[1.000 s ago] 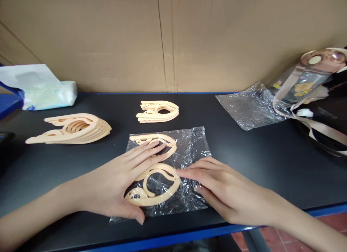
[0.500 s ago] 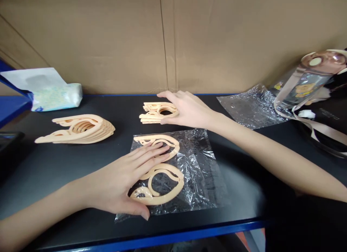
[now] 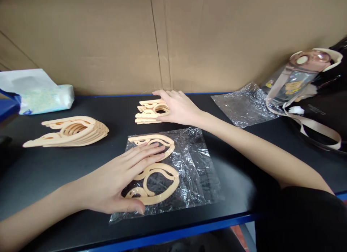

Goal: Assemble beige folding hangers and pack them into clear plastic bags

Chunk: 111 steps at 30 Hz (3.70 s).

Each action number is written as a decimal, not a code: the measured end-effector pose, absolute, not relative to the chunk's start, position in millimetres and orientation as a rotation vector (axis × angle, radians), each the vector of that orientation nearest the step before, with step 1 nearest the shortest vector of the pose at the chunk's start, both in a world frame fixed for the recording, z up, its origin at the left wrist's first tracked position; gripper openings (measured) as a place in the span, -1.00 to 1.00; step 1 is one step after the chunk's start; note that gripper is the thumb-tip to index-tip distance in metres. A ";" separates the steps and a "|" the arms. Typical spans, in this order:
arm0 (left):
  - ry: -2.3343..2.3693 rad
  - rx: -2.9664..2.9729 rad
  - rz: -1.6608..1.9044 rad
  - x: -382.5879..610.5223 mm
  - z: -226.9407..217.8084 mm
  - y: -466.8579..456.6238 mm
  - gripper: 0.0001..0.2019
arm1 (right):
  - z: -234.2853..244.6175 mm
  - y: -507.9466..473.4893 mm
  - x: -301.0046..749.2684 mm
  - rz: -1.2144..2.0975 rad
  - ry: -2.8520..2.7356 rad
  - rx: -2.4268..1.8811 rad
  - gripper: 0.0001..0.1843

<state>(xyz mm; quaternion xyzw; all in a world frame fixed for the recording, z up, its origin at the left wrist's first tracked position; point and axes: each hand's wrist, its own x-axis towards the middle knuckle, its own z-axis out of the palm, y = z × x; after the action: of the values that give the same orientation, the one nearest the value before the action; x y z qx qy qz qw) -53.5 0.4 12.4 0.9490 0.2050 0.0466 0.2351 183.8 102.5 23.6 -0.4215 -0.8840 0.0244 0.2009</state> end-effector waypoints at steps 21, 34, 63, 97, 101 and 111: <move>0.848 2.735 0.261 -66.9 -10.6 13.1 -0.38 | 27.7 -34.1 309.5 0.134 -2.569 -1.434 -0.26; 0.797 2.772 0.268 -64.4 -9.0 12.4 -0.33 | 6.3 -0.4 244.5 0.344 -2.462 -1.138 -0.19; 0.790 2.799 0.240 -63.5 -10.0 12.4 -0.39 | 8.7 -9.1 257.4 0.174 -2.451 -1.170 -0.43; 0.776 2.689 0.386 -62.9 -0.7 14.0 -0.45 | 15.0 -24.3 244.3 0.702 -2.554 -1.061 -0.42; 0.768 2.690 0.373 -64.7 -0.8 17.0 -0.48 | 13.1 -25.8 244.7 0.744 -2.571 -1.093 -0.40; 0.764 2.712 0.405 -67.0 -4.4 18.8 -0.48 | 13.3 -26.8 242.4 0.710 -2.591 -1.082 -0.36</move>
<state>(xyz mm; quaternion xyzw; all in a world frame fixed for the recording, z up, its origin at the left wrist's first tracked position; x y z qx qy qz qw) -67.0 18.8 -4.4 0.9424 0.2656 0.1406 0.1470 242.4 -26.8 13.3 -0.3707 -0.8879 0.2434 0.1225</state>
